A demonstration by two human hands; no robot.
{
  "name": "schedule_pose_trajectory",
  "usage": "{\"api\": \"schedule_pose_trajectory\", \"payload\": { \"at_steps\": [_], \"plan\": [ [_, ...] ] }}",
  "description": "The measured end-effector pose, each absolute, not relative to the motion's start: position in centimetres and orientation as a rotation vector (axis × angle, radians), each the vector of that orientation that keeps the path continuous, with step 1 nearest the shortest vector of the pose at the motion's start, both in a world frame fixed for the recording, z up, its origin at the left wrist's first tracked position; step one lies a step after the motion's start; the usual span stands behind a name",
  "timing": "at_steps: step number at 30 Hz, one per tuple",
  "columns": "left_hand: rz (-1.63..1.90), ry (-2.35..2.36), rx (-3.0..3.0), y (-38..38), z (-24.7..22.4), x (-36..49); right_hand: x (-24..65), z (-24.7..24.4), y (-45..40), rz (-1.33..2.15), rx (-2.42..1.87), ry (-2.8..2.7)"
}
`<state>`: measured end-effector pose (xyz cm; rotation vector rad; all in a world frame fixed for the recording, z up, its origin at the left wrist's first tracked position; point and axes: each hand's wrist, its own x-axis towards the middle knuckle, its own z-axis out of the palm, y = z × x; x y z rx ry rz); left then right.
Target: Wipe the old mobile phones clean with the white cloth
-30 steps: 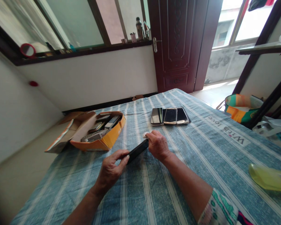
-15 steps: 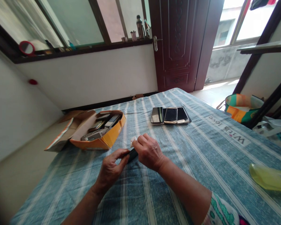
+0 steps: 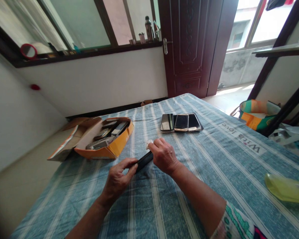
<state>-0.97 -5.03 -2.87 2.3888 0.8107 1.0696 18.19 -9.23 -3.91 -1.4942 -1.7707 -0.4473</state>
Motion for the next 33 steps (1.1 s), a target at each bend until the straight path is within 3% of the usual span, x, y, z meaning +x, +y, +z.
{"api": "schedule_pose_trajectory", "payload": {
  "at_steps": [9, 20, 33],
  "plan": [
    [1.059, 0.805, 2.388, -5.2, -2.7, -1.0, 19.1, -3.9, -9.1, -0.374, -1.677, -1.699],
    [1.031, 0.748, 2.392, -5.2, -2.6, -1.0, 16.5, -2.5, -10.0, -0.466, -1.592, -1.901],
    [1.024, 0.699, 2.43, -5.7, -2.8, -0.7, 18.2, -2.0, -9.8, -0.18, -1.876, -1.795]
  ]
}}
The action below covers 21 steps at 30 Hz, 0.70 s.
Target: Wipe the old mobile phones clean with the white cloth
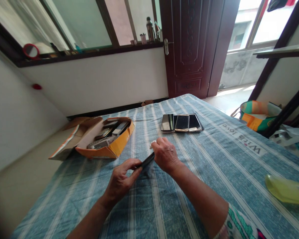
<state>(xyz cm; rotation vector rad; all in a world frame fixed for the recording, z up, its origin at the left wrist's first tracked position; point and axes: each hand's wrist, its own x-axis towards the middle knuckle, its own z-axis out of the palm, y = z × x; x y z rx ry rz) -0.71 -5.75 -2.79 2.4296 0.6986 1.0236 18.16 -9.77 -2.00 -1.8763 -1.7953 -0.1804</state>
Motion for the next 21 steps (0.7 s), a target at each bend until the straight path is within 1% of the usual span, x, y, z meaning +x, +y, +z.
{"api": "schedule_pose_trajectory", "payload": {
  "at_steps": [8, 12, 17, 21],
  "plan": [
    [0.995, 0.667, 2.421, -5.9, -3.3, -0.5, 18.5, -1.7, -9.8, -0.118, -1.948, -1.802],
    [0.972, 0.65, 2.443, -6.2, -3.2, -0.5, 18.3, -1.4, -9.9, -0.155, -2.019, -1.813],
    [0.856, 0.651, 2.495, -6.5, -3.0, -0.4, 17.6, -1.2, -10.1, -0.204, -2.049, -1.866],
    [0.788, 0.662, 2.562, -6.4, -3.5, -0.3, 17.0, -1.5, -10.2, -0.123, -2.011, -1.966]
  ]
}}
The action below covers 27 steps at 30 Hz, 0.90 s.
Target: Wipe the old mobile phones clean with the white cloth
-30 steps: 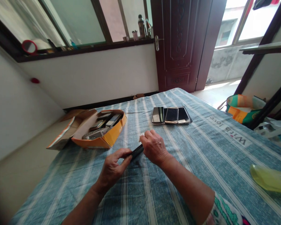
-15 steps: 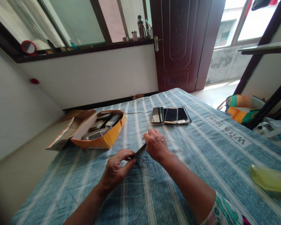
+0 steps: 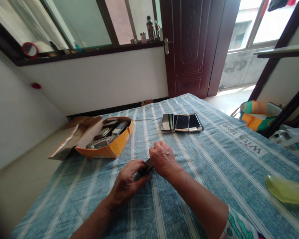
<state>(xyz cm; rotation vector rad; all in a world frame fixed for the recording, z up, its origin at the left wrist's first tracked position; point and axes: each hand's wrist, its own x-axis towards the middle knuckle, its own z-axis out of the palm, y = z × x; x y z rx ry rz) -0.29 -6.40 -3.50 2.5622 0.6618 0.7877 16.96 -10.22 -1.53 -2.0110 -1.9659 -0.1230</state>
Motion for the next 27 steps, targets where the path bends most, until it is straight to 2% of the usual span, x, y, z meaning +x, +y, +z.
{"api": "schedule_pose_trajectory", "payload": {
  "at_steps": [7, 12, 20, 27],
  "plan": [
    [0.878, 0.69, 2.772, -5.5, -5.0, -0.6, 16.8, -2.7, -10.0, -0.035, -1.99, -2.072],
    [0.818, 0.988, 2.776, -4.7, -5.9, -1.0, 16.5, -2.9, -10.1, -0.073, -1.969, -2.082],
    [0.764, 1.049, 2.718, -4.4, -6.2, -1.1, 13.6, -4.1, -10.9, -0.203, -1.61, -2.328],
    [0.676, 1.111, 2.655, -4.9, -5.3, -0.8, 15.3, -3.9, -10.4, -0.202, -1.832, -2.273]
  ]
}}
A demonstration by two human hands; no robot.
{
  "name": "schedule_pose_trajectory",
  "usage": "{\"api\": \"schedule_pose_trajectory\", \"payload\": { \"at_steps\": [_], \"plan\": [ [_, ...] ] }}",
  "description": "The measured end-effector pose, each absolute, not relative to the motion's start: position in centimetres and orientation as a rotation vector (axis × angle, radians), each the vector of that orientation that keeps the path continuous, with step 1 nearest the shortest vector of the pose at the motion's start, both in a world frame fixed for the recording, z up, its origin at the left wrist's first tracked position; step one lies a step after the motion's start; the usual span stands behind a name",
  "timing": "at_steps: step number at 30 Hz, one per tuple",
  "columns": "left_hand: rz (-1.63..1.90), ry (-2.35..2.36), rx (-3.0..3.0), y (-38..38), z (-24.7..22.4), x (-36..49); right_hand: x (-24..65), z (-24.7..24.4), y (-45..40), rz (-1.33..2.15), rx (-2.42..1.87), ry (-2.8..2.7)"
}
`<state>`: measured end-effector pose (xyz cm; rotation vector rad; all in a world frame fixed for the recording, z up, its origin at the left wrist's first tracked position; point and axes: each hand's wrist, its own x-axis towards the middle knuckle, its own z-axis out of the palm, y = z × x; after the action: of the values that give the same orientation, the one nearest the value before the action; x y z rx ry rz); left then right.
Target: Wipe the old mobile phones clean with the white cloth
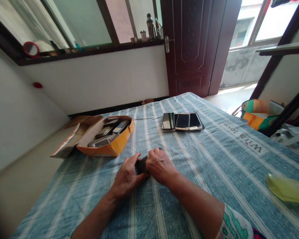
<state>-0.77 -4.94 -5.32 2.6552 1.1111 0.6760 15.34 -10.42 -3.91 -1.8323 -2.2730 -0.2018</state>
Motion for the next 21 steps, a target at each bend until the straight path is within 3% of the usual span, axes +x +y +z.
{"api": "schedule_pose_trajectory", "payload": {
  "at_steps": [15, 21],
  "plan": [
    [0.638, 1.135, 2.633, -5.4, -4.7, -0.2, 18.3, -3.5, -10.3, -0.183, -2.116, -1.946],
    [0.68, 1.107, 2.688, -5.3, -5.2, -0.2, 15.1, -3.6, -10.9, -0.115, -1.755, -2.1]
  ]
}}
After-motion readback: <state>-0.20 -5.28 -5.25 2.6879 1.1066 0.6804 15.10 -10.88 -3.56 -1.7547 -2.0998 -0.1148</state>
